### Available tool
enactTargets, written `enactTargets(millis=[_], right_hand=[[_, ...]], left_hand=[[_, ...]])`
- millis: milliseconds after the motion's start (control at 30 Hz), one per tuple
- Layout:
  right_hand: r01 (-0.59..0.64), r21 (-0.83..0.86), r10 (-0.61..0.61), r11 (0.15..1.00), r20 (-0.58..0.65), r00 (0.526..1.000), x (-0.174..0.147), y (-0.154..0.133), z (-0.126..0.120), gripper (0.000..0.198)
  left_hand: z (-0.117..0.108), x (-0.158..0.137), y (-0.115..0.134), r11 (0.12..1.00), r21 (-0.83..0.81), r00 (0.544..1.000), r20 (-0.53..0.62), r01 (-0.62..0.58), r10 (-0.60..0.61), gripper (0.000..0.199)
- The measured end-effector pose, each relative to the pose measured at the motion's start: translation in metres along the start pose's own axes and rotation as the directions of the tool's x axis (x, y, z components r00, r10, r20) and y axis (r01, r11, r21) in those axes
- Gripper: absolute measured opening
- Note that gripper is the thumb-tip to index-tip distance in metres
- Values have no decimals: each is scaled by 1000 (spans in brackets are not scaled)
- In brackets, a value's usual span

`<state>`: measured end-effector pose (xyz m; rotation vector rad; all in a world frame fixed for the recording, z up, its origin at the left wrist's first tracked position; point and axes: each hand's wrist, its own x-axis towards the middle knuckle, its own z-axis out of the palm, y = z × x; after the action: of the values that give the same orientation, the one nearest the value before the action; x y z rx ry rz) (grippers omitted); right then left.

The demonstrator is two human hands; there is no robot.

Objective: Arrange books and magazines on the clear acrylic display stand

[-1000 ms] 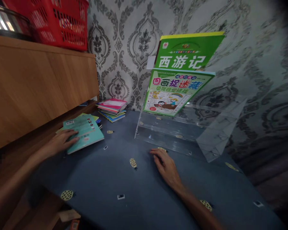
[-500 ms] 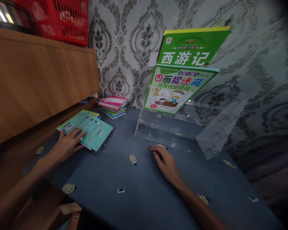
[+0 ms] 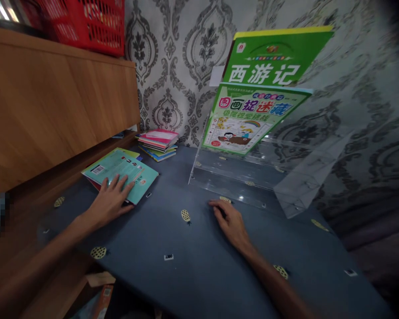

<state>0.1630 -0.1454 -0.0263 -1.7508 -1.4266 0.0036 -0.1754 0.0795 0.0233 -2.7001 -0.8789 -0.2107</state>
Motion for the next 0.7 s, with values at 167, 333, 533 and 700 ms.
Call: enactTargets(millis=[167,333,533,700], right_hand=[[-9,1,9,1000,6,1000,-1,0,-1,25],[0,4,0,1000,4,1000,-1,1,0,25],[9,0,-9,1000,10,1000,-1,3,1,24],[-3,3,3,1000,16,1000,-1,3,1,25]], left_hand=[[6,1,29,999,45,996,-84,16,-12,53],[-9,6,20,999,-24,994,-104,39,-41,50],[-54,20,-28,991,-129,997,-60,40,-48,55],[-91,32,-53,947,-271,979,-58,172,-194,57]])
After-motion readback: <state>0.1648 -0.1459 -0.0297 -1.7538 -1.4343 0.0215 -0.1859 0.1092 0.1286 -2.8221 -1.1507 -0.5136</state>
